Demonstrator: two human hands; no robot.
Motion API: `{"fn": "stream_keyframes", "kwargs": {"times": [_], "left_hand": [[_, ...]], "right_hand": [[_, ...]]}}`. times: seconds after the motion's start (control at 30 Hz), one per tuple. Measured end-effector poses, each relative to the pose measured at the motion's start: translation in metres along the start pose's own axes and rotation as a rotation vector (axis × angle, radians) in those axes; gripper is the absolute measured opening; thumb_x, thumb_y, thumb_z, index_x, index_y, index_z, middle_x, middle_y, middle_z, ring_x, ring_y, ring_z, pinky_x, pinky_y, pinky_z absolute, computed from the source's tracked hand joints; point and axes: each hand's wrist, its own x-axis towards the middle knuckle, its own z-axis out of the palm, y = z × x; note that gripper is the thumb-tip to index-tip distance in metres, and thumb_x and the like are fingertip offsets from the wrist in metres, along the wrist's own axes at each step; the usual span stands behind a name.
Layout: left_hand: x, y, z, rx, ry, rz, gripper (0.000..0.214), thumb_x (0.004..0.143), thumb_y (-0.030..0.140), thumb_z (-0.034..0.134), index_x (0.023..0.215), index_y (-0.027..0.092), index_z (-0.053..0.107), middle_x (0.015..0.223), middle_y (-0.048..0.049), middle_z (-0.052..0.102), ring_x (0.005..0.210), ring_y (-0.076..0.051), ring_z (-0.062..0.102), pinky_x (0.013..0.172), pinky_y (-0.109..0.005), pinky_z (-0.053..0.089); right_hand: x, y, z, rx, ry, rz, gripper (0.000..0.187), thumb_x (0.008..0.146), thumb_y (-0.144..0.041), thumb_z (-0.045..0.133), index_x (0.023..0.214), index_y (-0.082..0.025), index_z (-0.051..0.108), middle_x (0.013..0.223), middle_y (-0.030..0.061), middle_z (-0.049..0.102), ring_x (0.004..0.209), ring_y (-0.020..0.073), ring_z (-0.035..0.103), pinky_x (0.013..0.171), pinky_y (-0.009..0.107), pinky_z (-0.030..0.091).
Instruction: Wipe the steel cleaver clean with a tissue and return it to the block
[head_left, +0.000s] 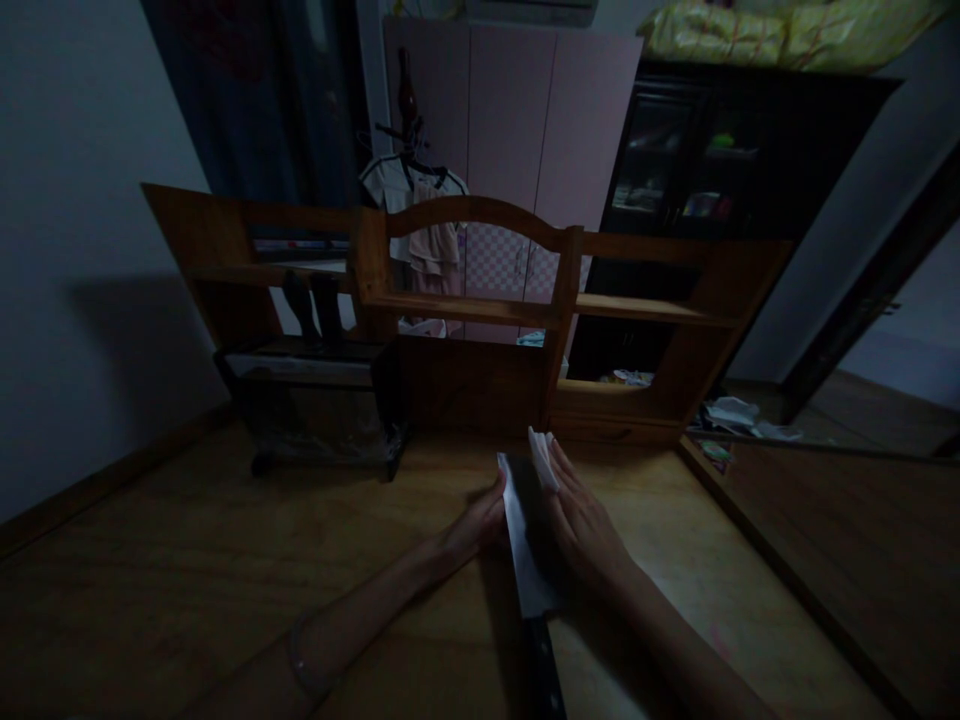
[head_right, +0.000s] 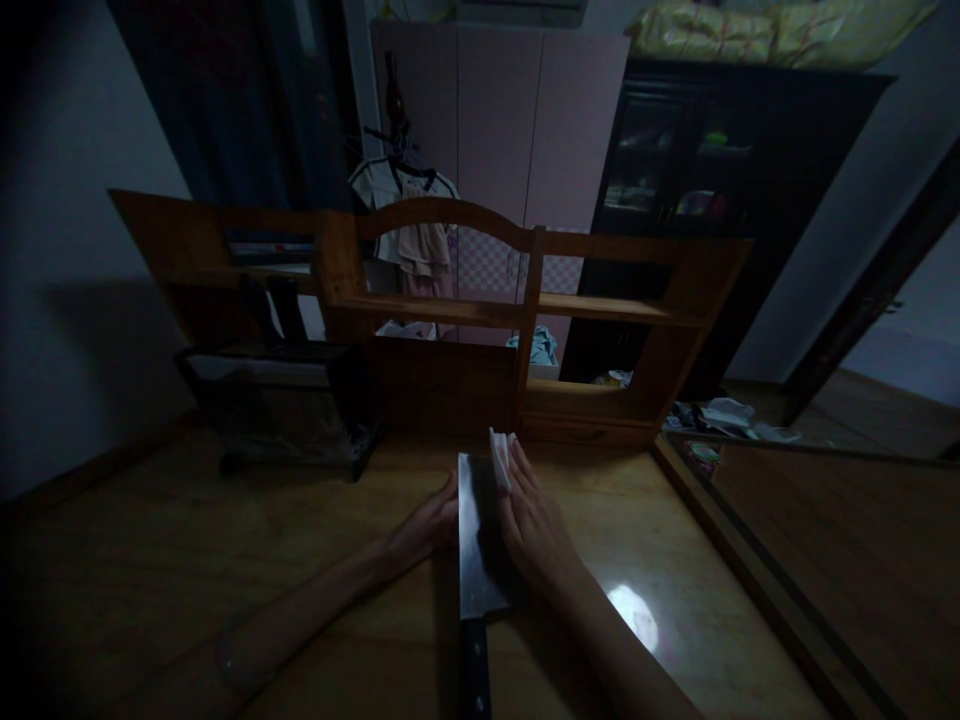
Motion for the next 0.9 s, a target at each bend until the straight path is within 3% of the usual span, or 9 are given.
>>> {"fn": "stream_keyframes", "kwargs": {"times": [0.13, 0.23, 0.37, 0.5, 0.9], "left_hand": [[0.001, -0.005, -0.004, 0.094, 0.081, 0.02, 0.066, 0.089, 0.067, 0.042, 0.122, 0.014, 0.063, 0.105, -0.0096, 0.069, 0.098, -0.024, 0.062, 0.085, -0.035, 0.047], [-0.006, -0.003, -0.003, 0.166, 0.102, 0.024, 0.056, 0.085, 0.056, 0.061, 0.117, 0.011, 0.065, 0.109, -0.0119, 0.068, 0.104, -0.025, 0.06, 0.093, -0.037, 0.044], [-0.016, 0.009, 0.006, 0.321, -0.014, 0.02, 0.057, 0.073, 0.032, 0.08, 0.123, 0.013, 0.061, 0.121, -0.0115, 0.064, 0.117, -0.027, 0.055, 0.103, -0.04, 0.038], [-0.017, 0.014, 0.01, 0.391, -0.136, 0.016, 0.063, 0.068, 0.027, 0.083, 0.125, 0.014, 0.058, 0.12, -0.0107, 0.064, 0.118, -0.03, 0.054, 0.103, -0.045, 0.039], [-0.017, 0.015, 0.01, 0.41, -0.107, -0.022, 0.063, 0.065, 0.027, 0.084, 0.121, 0.016, 0.059, 0.113, -0.0082, 0.065, 0.106, -0.026, 0.058, 0.094, -0.04, 0.043]], "right_hand": [[0.001, -0.022, -0.001, 0.051, -0.179, -0.15, 0.056, 0.101, -0.023, 0.03, 0.154, -0.025, 0.012, 0.16, -0.0002, 0.017, 0.149, 0.0221, 0.006, 0.121, 0.049, 0.022], [-0.001, -0.025, 0.003, 0.065, -0.231, -0.178, 0.057, 0.101, -0.024, 0.03, 0.154, -0.024, 0.01, 0.161, -0.0003, 0.015, 0.149, 0.0217, 0.005, 0.121, 0.049, 0.021], [-0.001, -0.019, 0.005, 0.072, -0.227, -0.162, 0.058, 0.101, -0.028, 0.031, 0.154, -0.025, 0.006, 0.161, -0.0008, 0.013, 0.149, 0.0226, 0.002, 0.121, 0.051, 0.02], [0.001, -0.016, 0.004, 0.042, -0.229, -0.125, 0.057, 0.101, -0.026, 0.028, 0.154, -0.026, 0.006, 0.162, -0.0023, 0.01, 0.149, 0.0221, 0.0, 0.122, 0.049, 0.019], [-0.001, 0.003, 0.007, -0.072, -0.139, -0.031, 0.058, 0.101, -0.027, 0.028, 0.154, -0.027, 0.004, 0.161, -0.0019, 0.014, 0.148, 0.0226, 0.002, 0.12, 0.05, 0.024]]}}
